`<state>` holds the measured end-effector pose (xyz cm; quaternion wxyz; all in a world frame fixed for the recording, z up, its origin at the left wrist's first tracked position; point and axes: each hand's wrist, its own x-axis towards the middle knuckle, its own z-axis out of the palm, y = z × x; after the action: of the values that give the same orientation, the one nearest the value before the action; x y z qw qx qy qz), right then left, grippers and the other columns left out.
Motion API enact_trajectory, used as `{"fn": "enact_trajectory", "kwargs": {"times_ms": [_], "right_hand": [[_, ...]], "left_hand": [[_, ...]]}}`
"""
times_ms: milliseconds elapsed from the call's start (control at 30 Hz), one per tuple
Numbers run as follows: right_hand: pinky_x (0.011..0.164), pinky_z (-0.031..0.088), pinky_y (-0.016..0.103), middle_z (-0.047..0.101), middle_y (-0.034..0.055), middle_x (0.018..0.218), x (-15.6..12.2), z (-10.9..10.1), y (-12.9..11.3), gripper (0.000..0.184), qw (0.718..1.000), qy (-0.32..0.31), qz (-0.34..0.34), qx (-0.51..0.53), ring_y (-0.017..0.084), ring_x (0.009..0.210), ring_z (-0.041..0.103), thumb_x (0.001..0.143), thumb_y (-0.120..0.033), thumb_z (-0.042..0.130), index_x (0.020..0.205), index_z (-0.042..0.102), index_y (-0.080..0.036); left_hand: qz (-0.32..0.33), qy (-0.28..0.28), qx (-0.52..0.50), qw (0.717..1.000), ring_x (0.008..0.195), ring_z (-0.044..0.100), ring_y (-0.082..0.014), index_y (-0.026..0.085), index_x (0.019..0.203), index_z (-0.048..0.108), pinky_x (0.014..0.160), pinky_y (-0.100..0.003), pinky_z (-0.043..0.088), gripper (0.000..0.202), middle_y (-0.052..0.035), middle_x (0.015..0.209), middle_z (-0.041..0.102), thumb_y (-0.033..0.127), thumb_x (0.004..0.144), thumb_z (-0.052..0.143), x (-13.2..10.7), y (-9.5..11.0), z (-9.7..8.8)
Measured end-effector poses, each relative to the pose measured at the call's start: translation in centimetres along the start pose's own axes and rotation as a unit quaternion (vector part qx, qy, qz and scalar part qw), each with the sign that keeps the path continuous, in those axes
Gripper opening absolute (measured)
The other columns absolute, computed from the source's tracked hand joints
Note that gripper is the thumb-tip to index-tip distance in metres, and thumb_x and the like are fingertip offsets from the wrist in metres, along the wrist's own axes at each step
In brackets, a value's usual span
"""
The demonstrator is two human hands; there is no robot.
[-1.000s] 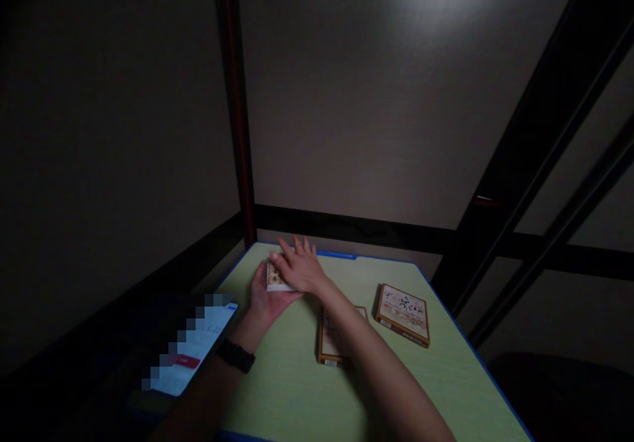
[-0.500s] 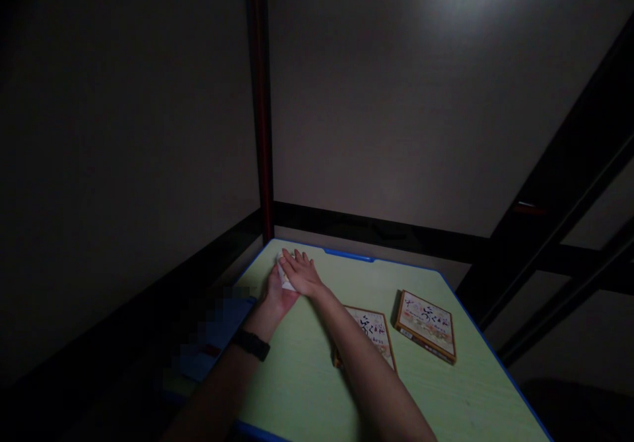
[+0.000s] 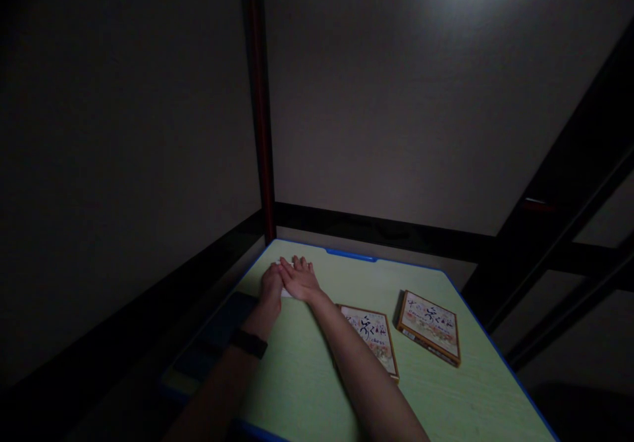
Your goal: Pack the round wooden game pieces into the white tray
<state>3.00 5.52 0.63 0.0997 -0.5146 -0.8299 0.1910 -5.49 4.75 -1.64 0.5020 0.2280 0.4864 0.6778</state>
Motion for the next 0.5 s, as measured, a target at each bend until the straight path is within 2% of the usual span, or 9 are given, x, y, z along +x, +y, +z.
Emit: {"fn": "enact_trajectory", "kwargs": {"times_ms": [100,200,267,333,400,500], "right_hand": [[0.119,0.012,0.052,0.019,0.0117,0.164,0.2,0.2,0.2,0.057,0.999,-0.005,-0.011,-0.041,0.031,0.151,0.014,0.103,-0.042,0.022,0.158,0.021,-0.026],[0.119,0.013,0.051,0.022,0.0153,0.163,0.3,0.5,0.3,0.061,0.998,-0.007,-0.020,-0.054,0.033,0.151,0.015,0.101,-0.038,0.032,0.158,0.023,-0.020],[0.119,0.012,0.052,0.023,0.0177,0.162,0.3,0.7,0.2,0.062,0.998,-0.006,-0.026,-0.064,0.035,0.151,0.015,0.100,-0.038,0.034,0.157,0.025,-0.017],[0.119,0.012,0.053,0.024,0.0166,0.162,0.2,0.8,0.0,0.061,0.997,-0.004,-0.031,-0.072,0.035,0.150,0.015,0.101,-0.040,0.033,0.158,0.025,-0.020],[0.118,0.012,0.055,0.024,0.0149,0.163,0.0,0.8,-0.3,0.060,0.996,-0.002,-0.033,-0.078,0.035,0.150,0.016,0.101,-0.043,0.031,0.158,0.024,-0.024],[0.118,0.013,0.054,0.026,0.0146,0.162,-0.3,0.6,-0.6,0.060,0.996,0.001,-0.032,-0.086,0.035,0.150,0.016,0.102,-0.044,0.030,0.158,0.025,-0.024]], "left_hand": [[0.024,0.009,0.020,0.999,0.150,0.023,-0.0277,0.022,0.094,0.061,0.121,-0.044,0.023,0.013,-0.0117,0.142,0.056,0.028,0.084,0.055,0.0,0.6,-0.2],[0.076,-0.042,0.046,0.995,0.153,0.006,-0.0278,0.021,0.092,0.061,0.123,-0.044,0.014,0.015,-0.0149,0.150,0.046,0.026,0.079,0.061,-0.9,1.2,-0.9],[0.127,-0.098,0.080,0.984,0.153,0.003,-0.0282,0.019,0.095,0.062,0.123,-0.047,0.009,0.018,-0.0173,0.152,0.043,0.024,0.078,0.062,-2.0,1.7,-1.8],[0.187,-0.126,0.137,0.965,0.153,-0.001,-0.0290,0.019,0.101,0.064,0.123,-0.049,0.002,0.026,-0.0169,0.155,0.038,0.026,0.076,0.065,-3.2,2.1,-2.9],[0.244,-0.131,0.205,0.939,0.153,-0.007,-0.0315,0.021,0.104,0.065,0.121,-0.055,-0.004,0.031,-0.0140,0.158,0.035,0.030,0.075,0.069,-4.3,2.5,-4.1],[0.262,-0.137,0.276,0.915,0.152,0.002,-0.0373,0.024,0.104,0.068,0.117,-0.060,-0.010,0.033,-0.0131,0.154,0.041,0.035,0.073,0.073,-5.7,2.9,-5.8]]}}
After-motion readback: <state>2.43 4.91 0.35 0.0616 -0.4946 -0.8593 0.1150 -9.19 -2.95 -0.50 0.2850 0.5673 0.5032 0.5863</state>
